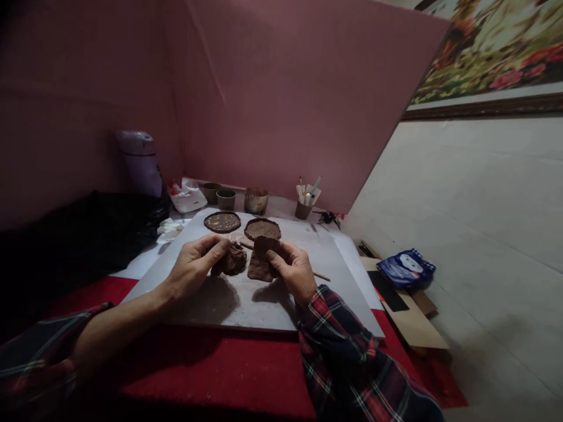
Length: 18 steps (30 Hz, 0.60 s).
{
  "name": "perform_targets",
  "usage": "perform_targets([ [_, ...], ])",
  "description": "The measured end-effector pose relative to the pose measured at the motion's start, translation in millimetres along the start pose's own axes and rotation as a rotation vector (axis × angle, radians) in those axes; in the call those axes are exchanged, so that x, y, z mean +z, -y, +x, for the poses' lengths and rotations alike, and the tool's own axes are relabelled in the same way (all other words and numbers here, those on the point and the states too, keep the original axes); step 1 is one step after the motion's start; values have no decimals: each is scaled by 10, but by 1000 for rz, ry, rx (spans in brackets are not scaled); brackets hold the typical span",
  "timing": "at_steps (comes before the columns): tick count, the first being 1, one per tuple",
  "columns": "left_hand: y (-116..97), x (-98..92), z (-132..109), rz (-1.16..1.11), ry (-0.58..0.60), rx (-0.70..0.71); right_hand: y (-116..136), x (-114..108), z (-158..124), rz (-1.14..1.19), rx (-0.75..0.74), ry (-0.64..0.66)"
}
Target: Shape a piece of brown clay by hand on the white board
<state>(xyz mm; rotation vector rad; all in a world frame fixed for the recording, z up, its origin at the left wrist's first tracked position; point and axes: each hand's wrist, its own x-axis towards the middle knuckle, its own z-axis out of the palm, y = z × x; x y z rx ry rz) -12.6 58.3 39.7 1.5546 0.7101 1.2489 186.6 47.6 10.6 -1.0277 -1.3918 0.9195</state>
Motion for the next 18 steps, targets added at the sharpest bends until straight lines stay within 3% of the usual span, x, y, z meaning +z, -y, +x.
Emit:
perform_targets([
  [9,-25,-11,-3,37,-85,-6,136,94,52,53,9,71],
  [14,54,-72,32,81,-189,26,191,219,-89,31,-30,179],
  [18,109,-101,54,94,-187,30,165,258,-219,-104,-51,340],
])
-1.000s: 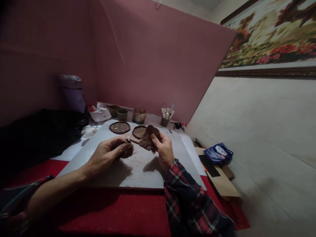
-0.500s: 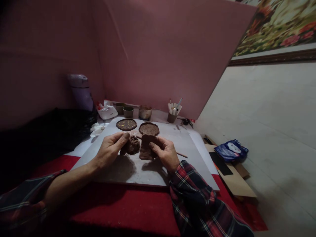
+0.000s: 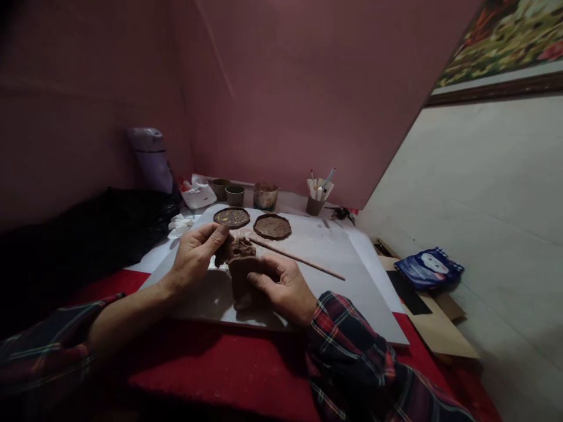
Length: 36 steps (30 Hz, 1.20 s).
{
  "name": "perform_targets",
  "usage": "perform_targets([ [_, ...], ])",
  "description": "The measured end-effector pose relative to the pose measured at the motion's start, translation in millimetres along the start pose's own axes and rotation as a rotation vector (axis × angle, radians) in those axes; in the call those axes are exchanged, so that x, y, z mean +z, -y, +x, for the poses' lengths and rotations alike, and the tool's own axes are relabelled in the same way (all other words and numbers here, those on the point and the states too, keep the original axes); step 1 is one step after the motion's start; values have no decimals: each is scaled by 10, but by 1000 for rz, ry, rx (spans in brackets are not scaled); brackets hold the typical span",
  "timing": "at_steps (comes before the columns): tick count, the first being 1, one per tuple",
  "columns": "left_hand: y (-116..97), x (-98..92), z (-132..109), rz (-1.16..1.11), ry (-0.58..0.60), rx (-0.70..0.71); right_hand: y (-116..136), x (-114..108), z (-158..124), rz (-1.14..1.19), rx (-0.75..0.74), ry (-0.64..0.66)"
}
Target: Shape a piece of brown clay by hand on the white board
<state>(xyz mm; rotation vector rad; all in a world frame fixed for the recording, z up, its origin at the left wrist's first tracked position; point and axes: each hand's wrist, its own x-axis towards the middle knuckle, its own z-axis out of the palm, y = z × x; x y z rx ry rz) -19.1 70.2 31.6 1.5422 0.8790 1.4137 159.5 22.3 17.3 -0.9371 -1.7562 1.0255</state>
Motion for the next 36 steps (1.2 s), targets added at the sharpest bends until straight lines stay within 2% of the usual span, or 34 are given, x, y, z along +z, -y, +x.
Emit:
perform_targets([
  [2,8,5,-3,0,4,2,-3,26,-20,-146,-36,14],
  [5,-1,21,-22,-25,18,-3,-10,58,-15,-337,-135,-148],
  [8,-21,38,-41,-45,5,-4,-35,59,-3,-281,-157,-317],
  [10,-30,50,-51,-54,-5,3,-60,37,-3,-167,-122,-357],
  [16,-28,79,-88,-104,124,-73,-99,-51,-4,36,-33,-334],
  [21,-33,73,-134,10,252,-35,-82,-52,22,89,-15,-312],
  [26,-11,82,-152,-12,303,-130,-90,-41,33,120,-8,-388],
  [29,-9,106,-167,-125,451,-238,-96,-49,31,133,-6,-404],
  [31,-18,117,-173,-156,527,-240,-95,-56,31,144,1,-374],
  [34,-48,109,-167,-144,545,-201,-88,-63,34,168,-5,-317],
  [36,-78,91,-158,-121,563,-217,-83,-65,34,176,-12,-324],
])
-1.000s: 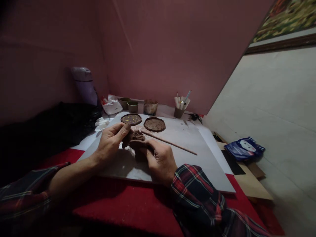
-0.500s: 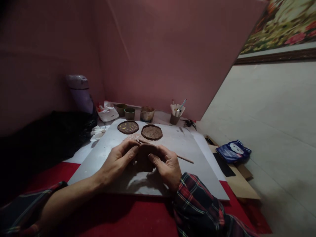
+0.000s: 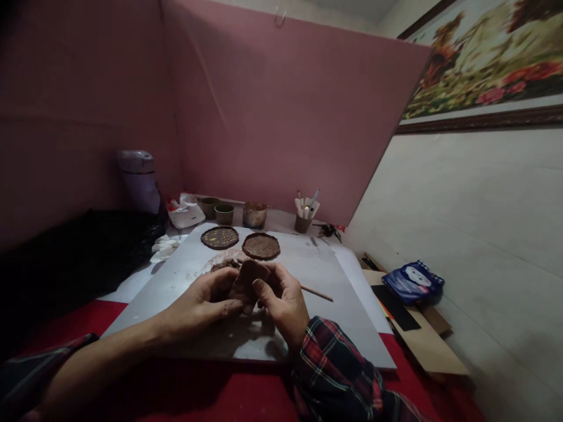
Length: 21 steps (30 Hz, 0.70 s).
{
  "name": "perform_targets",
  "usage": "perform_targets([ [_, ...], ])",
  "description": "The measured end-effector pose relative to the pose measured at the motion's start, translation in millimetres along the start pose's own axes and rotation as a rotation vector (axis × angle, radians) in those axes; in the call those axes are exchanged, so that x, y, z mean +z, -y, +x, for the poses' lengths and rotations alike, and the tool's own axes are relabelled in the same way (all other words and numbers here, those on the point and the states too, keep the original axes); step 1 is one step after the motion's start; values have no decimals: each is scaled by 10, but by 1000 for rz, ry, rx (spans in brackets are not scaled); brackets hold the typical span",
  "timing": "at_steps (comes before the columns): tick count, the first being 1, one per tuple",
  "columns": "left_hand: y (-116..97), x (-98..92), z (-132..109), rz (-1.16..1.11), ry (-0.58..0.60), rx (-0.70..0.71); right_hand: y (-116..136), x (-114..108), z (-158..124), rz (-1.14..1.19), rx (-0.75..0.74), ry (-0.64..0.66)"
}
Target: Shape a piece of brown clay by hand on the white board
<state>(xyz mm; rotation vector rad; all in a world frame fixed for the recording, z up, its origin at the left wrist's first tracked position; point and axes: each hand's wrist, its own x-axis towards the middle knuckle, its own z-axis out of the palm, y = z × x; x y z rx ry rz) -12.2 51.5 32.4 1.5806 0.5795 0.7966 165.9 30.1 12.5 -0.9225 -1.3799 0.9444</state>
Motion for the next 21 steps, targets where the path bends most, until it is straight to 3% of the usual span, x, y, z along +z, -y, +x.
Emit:
perform_targets([
  [4,-55,-23,-24,34,30,-63,-5,-7,-9,9,38,-13],
  [10,6,-70,-1,-16,-57,-56,-20,-17,-21,130,100,4],
  [17,-5,-98,-2,54,-87,-80,38,-20,-36,-81,39,8],
  [21,-30,-73,16,18,-76,-51,35,-21,-27,-59,71,-4],
])
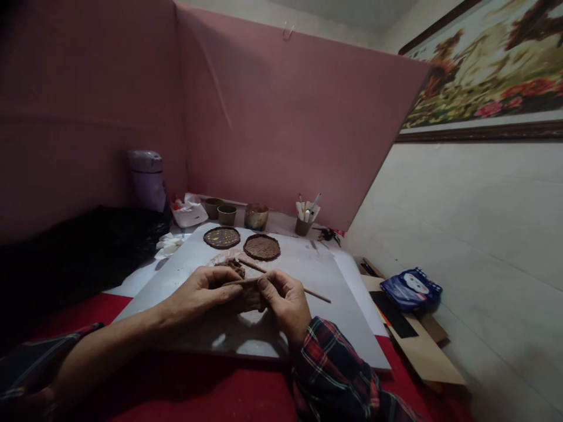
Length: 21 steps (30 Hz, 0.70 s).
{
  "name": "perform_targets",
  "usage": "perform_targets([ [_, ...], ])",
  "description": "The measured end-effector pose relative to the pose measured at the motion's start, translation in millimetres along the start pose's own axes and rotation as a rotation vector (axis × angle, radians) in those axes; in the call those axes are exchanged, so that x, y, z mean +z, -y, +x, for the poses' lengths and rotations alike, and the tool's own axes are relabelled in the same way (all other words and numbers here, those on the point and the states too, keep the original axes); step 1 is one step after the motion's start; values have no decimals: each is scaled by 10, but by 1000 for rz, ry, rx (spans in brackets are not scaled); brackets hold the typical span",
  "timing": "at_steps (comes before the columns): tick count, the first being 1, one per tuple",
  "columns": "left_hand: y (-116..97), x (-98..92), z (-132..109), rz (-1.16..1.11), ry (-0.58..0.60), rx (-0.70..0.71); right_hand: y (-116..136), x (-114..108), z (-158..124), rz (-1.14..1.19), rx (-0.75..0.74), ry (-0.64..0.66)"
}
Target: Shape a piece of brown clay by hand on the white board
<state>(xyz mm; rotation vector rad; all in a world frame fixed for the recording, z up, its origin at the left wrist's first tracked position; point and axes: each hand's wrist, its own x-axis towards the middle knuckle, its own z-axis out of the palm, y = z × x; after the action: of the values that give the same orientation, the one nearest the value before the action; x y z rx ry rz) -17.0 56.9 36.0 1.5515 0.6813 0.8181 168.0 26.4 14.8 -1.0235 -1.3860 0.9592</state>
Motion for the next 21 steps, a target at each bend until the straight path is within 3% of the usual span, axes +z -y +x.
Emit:
perform_targets([
  [4,32,11,23,-88,19,4,10,8,-2,43,15,-53],
  [13,-42,21,-11,18,30,-60,-14,0,-25,117,119,12],
  [21,-52,5,26,-28,-57,-43,-59,-17,6,192,160,-36],
])
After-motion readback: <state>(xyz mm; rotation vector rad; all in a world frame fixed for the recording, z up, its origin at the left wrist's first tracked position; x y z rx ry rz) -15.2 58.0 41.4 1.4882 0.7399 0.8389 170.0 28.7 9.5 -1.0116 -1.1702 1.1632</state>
